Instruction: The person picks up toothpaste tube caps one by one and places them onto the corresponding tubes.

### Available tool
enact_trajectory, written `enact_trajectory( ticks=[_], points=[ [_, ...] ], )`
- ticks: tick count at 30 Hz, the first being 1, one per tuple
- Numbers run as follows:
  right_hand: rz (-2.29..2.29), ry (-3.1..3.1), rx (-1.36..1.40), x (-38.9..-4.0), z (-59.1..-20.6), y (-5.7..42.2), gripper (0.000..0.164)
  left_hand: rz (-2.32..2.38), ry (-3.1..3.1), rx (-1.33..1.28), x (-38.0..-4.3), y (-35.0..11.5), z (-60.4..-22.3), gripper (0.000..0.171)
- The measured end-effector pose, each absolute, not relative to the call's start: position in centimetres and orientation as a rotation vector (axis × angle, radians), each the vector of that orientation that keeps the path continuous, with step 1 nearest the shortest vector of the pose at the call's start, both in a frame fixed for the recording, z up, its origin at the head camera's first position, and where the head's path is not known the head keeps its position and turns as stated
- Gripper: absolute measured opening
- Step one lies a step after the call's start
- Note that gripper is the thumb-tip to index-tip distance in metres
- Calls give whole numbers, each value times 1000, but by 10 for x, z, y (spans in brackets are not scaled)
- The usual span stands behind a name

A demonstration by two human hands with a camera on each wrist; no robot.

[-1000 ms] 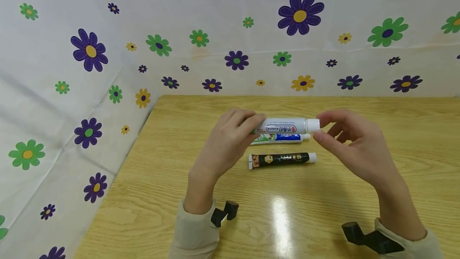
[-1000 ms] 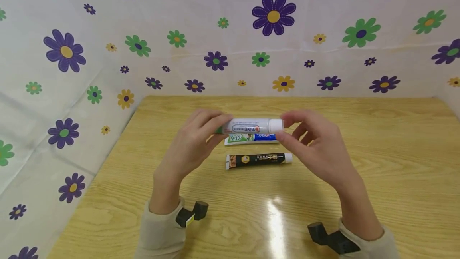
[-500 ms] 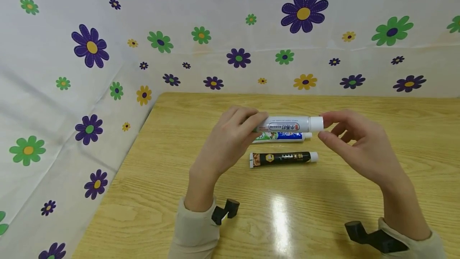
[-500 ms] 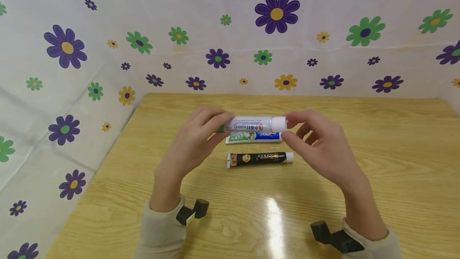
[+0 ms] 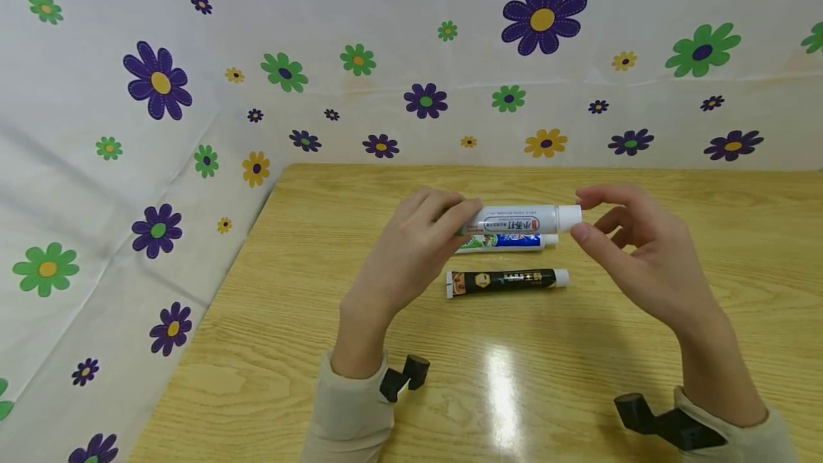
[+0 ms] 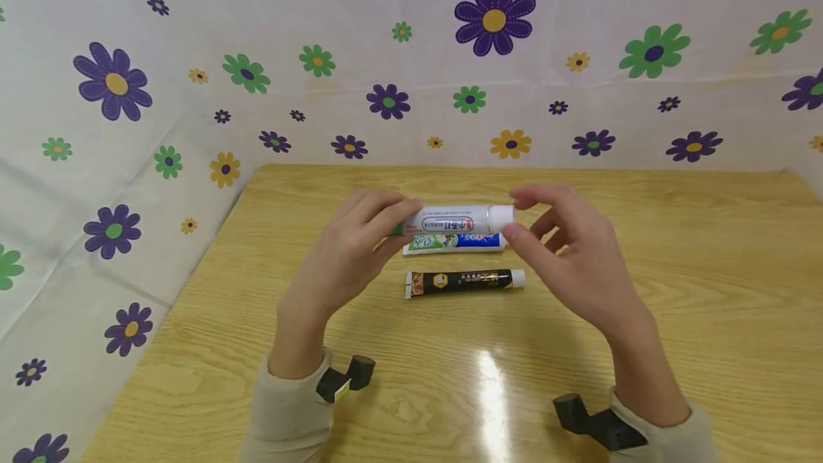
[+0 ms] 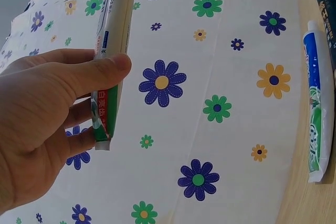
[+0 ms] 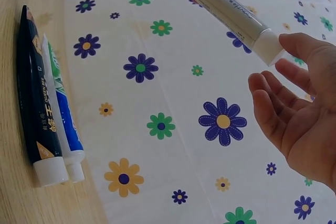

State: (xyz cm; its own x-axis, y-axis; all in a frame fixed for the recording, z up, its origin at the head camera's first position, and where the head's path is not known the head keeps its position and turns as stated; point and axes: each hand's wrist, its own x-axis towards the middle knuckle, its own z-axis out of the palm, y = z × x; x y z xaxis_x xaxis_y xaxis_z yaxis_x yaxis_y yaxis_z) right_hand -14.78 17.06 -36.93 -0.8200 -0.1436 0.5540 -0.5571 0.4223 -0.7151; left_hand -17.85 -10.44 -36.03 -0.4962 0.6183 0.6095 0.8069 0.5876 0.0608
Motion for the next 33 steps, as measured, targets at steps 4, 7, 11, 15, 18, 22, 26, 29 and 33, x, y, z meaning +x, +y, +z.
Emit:
enact_trajectory(
  ticks=[4, 7, 11, 15, 18, 22, 26, 29, 33],
  points=[
    [1387, -2253, 582, -148, -369, 170, 41, -429, -2274, -1141, -178, -103, -360, 34],
    [1389, -2240, 565, -149, -369, 171, 38, -408, -2258, -1152, -178, -100, -359, 31],
    [1390, -2214, 566, -151, -370, 171, 30, -407, -2243, -1158, -178, -98, -359, 29],
    [1368, -2212, 580, -152, -371, 172, 20, -420, -2255, -1162, -178, -98, -359, 29],
    [1347, -2243, 593, -151, -370, 173, 22, -446, -2262, -1168, -178, -99, -360, 30],
    [1281, -2326, 664, -150, -369, 175, 38, -478, -2259, -1161, -179, -102, -360, 33],
    [1227, -2393, 723, -151, -369, 177, 51, -486, -2262, -1150, -179, -105, -361, 34],
    [1233, -2409, 734, -150, -371, 178, 51, -498, -2269, -1148, -178, -106, -360, 34],
    [1238, -2420, 750, -150, -373, 178, 46, -507, -2283, -1140, -177, -107, -359, 36]
  ],
)
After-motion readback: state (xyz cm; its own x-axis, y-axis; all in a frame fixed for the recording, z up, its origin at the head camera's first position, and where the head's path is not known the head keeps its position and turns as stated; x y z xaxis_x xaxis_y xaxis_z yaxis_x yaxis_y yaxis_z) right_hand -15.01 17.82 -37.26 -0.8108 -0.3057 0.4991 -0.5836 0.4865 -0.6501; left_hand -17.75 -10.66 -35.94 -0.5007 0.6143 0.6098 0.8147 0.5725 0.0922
